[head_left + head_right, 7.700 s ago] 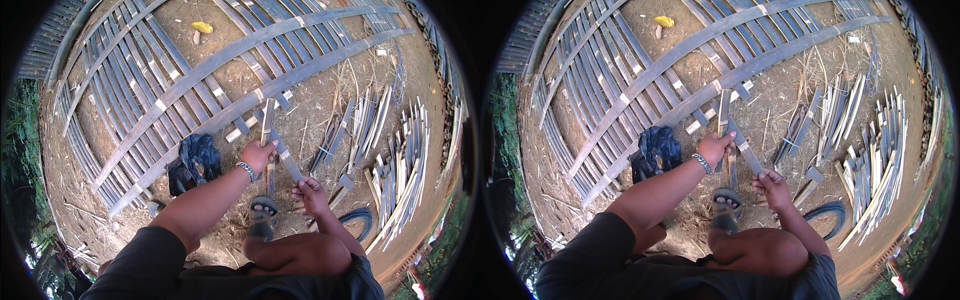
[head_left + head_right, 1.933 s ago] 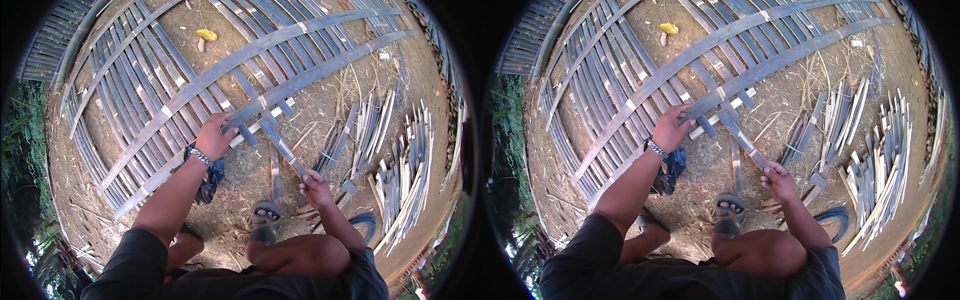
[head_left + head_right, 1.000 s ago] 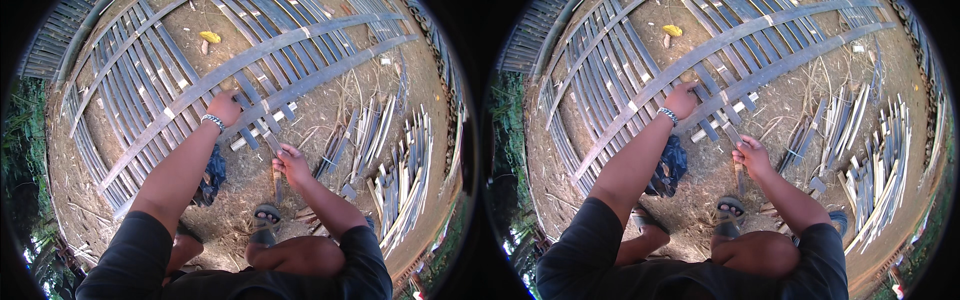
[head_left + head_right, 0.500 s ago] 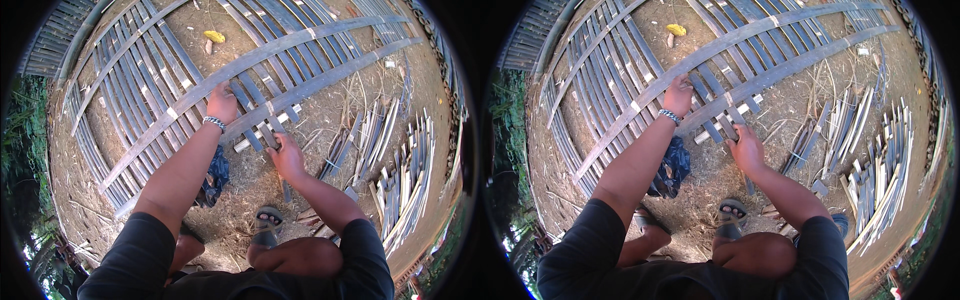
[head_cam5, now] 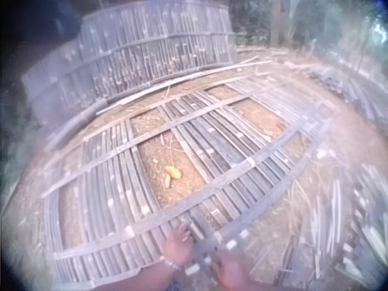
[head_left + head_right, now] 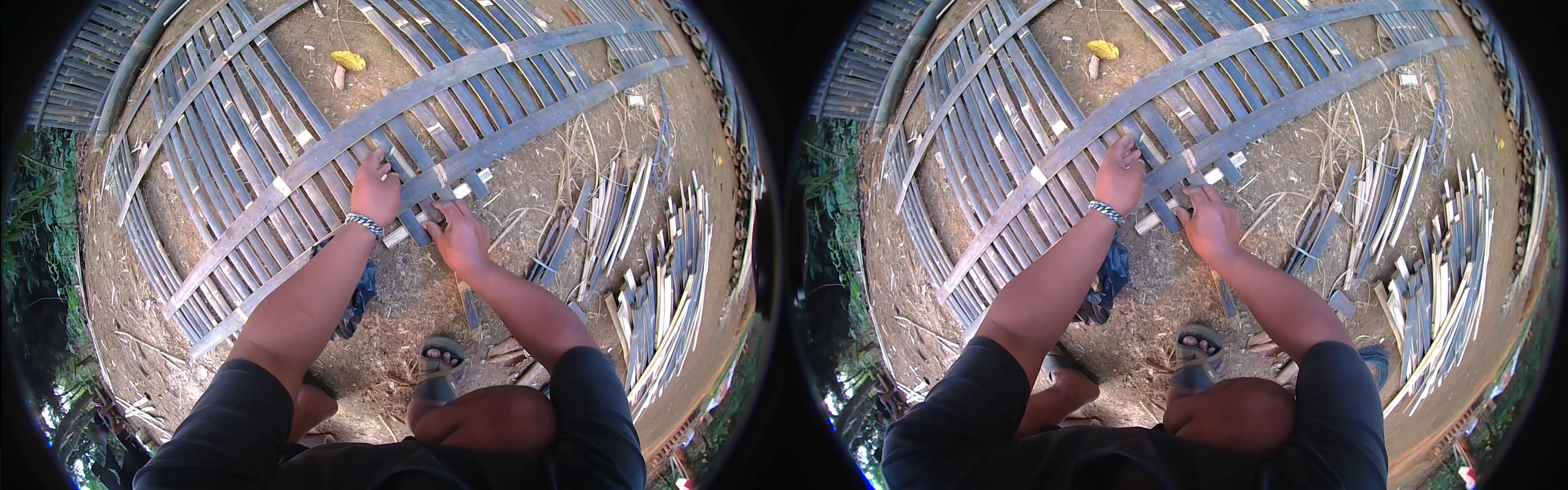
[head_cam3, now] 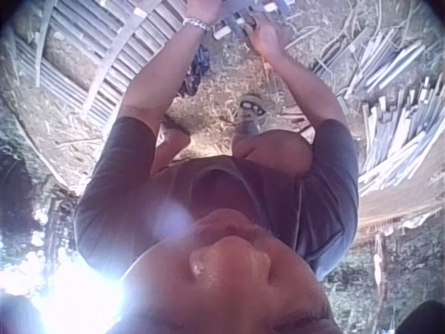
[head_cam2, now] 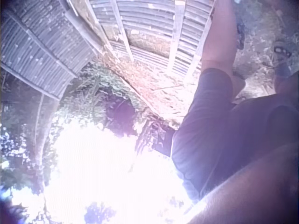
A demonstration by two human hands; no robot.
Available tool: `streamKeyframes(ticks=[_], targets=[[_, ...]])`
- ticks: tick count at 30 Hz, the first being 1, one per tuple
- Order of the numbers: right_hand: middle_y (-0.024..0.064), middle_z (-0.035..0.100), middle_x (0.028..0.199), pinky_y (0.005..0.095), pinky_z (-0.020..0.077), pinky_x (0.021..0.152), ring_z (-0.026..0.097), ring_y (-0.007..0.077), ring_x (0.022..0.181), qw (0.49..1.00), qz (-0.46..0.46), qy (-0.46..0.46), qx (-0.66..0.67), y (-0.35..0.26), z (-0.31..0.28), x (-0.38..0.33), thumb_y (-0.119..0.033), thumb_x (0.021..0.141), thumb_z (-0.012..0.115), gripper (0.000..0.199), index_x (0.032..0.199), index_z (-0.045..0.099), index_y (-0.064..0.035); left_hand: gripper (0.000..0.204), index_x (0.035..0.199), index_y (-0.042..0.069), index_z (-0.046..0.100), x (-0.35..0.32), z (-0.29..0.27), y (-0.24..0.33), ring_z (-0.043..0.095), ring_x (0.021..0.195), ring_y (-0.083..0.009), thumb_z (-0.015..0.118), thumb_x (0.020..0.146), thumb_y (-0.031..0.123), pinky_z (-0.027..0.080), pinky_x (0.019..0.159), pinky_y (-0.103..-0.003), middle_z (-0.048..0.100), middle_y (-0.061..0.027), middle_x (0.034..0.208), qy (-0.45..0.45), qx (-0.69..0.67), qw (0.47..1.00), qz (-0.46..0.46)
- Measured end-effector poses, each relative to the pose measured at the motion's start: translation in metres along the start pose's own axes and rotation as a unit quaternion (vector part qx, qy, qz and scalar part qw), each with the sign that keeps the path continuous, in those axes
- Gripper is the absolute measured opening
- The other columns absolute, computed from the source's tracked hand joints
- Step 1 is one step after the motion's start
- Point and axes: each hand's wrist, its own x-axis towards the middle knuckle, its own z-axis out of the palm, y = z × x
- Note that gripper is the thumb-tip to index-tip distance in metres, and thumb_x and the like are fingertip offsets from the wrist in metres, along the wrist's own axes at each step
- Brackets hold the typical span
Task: The person aligns bamboo slats on a wooden frame and secures them by hammering in small fasteners using the side of an axe.
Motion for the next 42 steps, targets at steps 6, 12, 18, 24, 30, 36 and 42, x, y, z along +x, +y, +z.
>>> streamKeyframes(ticks=[6, 12, 18, 24, 30, 36, 42], targets=[[0.0056, 0.069, 0.112, 0.0415, 0.0567, 0.075, 0.072, 0.0306, 0.085, 1.0, -0.024, 0.007, -0.008, 0.003, -0.002, 0.004, -0.027, 0.079, 0.085, 0.041, 0.114, 0.07, -0.0116, 0.053, 0.145, -0.002, 0.049, -0.002, -0.003, 0.002, 0.062, 0.127, -0.0311, 0.056, 0.093, 0.007, 0.052, 0.103, -0.04, 0.053, -0.0257, 0.144, -0.006, 0.032, 0.999, 0.013], [0.0064, 0.066, 0.115, 0.041, 0.0566, 0.08, 0.071, 0.0296, 0.093, 1.0, 0.022, 0.0, 0.009, 0.005, -0.023, -0.006, -0.028, 0.079, 0.084, 0.044, 0.118, 0.07, -0.013, 0.049, 0.139, 0.0, 0.056, 0.002, -0.014, 0.006, 0.059, 0.125, -0.0349, 0.06, 0.091, 0.01, 0.047, 0.108, -0.042, 0.056, -0.0217, 0.141, 0.042, 0.179, 0.976, 0.113], [0.0061, 0.064, 0.113, 0.0411, 0.0554, 0.082, 0.067, 0.0286, 0.095, 0.996, -0.071, 0.037, -0.04, 0.02, -0.029, -0.001, -0.028, 0.082, 0.081, 0.043, 0.12, 0.07, -0.0122, 0.054, 0.138, 0.004, 0.058, 0.073, -0.038, 0.015, 0.053, 0.131, -0.0395, 0.066, 0.086, 0.016, 0.043, 0.111, -0.047, 0.058, -0.0217, 0.137, 0.111, 0.328, 0.922, 0.172], [0.0018, 0.064, 0.106, 0.0407, 0.0513, 0.086, 0.063, 0.0232, 0.101, 0.963, -0.236, -0.017, -0.126, 0.011, -0.029, 0.013, -0.023, 0.08, 0.079, 0.04, 0.118, 0.072, -0.0127, 0.062, 0.141, 0.001, 0.056, 0.123, -0.058, 0.02, 0.058, 0.125, -0.0402, 0.07, 0.084, 0.02, 0.045, 0.109, -0.043, 0.06, -0.0244, 0.134, -0.112, 0.364, 0.915, 0.135], [-0.0011, 0.064, 0.103, 0.0398, 0.047, 0.087, 0.061, 0.0204, 0.101, 0.951, -0.268, -0.019, -0.153, 0.012, -0.019, 0.019, -0.016, 0.081, 0.072, 0.033, 0.114, 0.075, -0.014, 0.063, 0.142, 0.001, 0.056, 0.123, -0.062, 0.022, 0.061, 0.12, -0.041, 0.074, 0.085, 0.022, 0.047, 0.106, -0.043, 0.061, -0.0254, 0.132, -0.131, 0.355, 0.914, 0.148], [-0.0014, 0.064, 0.104, 0.039, 0.0438, 0.087, 0.061, 0.0199, 0.103, 0.951, -0.284, -0.017, -0.124, 0.01, -0.017, 0.023, -0.014, 0.083, 0.07, 0.03, 0.112, 0.076, -0.0129, 0.063, 0.142, 0.001, 0.055, 0.12, -0.063, 0.024, 0.061, 0.12, -0.0413, 0.074, 0.085, 0.022, 0.048, 0.105, -0.043, 0.061, -0.0255, 0.132, -0.125, 0.363, 0.911, 0.151], [0.0015, 0.064, 0.109, 0.04, 0.0434, 0.09, 0.061, 0.0219, 0.106, 0.96, -0.252, -0.03, -0.116, 0.011, -0.02, 0.018, -0.018, 0.082, 0.076, 0.039, 0.12, 0.072, -0.013, 0.065, 0.144, -0.002, 0.052, 0.121, -0.058, 0.02, 0.058, 0.126, -0.0406, 0.072, 0.086, 0.021, 0.045, 0.109, -0.042, 0.059, -0.0259, 0.136, -0.108, 0.371, 0.911, 0.145]])
